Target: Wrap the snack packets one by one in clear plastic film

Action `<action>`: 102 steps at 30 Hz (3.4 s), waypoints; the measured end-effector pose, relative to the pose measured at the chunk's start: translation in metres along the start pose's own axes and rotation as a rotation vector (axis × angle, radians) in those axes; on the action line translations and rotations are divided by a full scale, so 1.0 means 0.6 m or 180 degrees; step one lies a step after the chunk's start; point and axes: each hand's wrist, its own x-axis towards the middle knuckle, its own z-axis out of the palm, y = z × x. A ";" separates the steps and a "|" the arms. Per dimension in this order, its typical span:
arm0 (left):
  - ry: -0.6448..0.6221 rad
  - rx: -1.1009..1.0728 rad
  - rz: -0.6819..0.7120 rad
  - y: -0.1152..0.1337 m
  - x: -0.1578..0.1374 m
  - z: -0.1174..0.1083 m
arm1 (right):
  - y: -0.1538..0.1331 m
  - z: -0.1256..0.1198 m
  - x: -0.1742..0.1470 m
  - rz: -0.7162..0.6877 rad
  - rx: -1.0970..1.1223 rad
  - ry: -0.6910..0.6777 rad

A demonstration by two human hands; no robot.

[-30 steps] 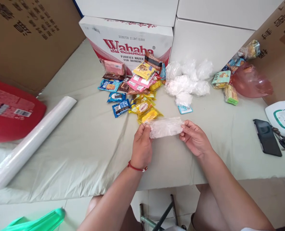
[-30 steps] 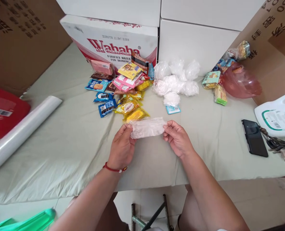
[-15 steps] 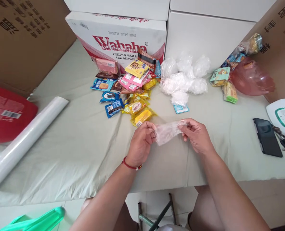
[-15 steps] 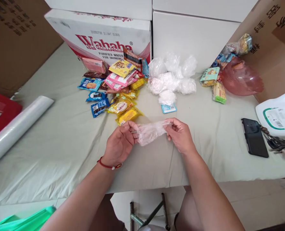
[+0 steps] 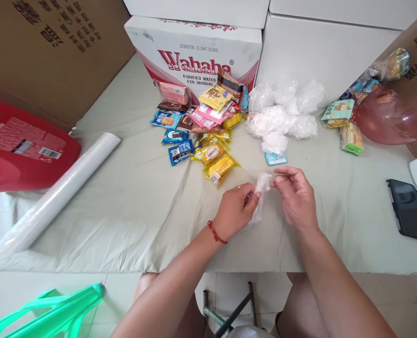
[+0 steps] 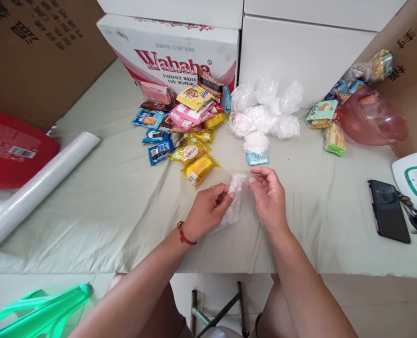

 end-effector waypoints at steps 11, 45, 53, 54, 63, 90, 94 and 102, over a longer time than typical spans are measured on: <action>-0.0047 -0.0179 0.0169 0.002 0.003 0.001 | 0.003 0.011 -0.008 0.0502 0.0075 -0.0434; 0.1240 -0.2331 -0.0438 0.000 0.024 -0.010 | -0.026 -0.011 0.008 0.1115 0.1243 -0.0407; 0.1179 -0.2693 -0.1184 -0.004 0.031 -0.077 | -0.029 -0.067 0.034 0.1426 0.0689 -0.0278; 0.1097 -0.2760 -0.1267 -0.006 0.031 -0.084 | -0.029 -0.076 0.037 0.1486 0.0588 -0.0256; 0.1173 -0.2824 -0.1398 -0.015 0.022 -0.100 | -0.011 -0.142 0.055 0.1219 -0.0757 -0.0218; 0.1444 -0.2369 -0.0358 -0.008 0.021 -0.067 | -0.029 -0.031 -0.059 -0.1217 -0.0677 -0.2194; 0.1363 -0.2045 -0.0707 -0.009 0.011 -0.045 | -0.024 -0.030 -0.058 -0.0590 -0.0182 -0.1986; 0.1407 -0.1648 -0.0736 -0.014 -0.038 -0.004 | 0.006 0.028 -0.062 -0.1570 -0.1386 -0.0980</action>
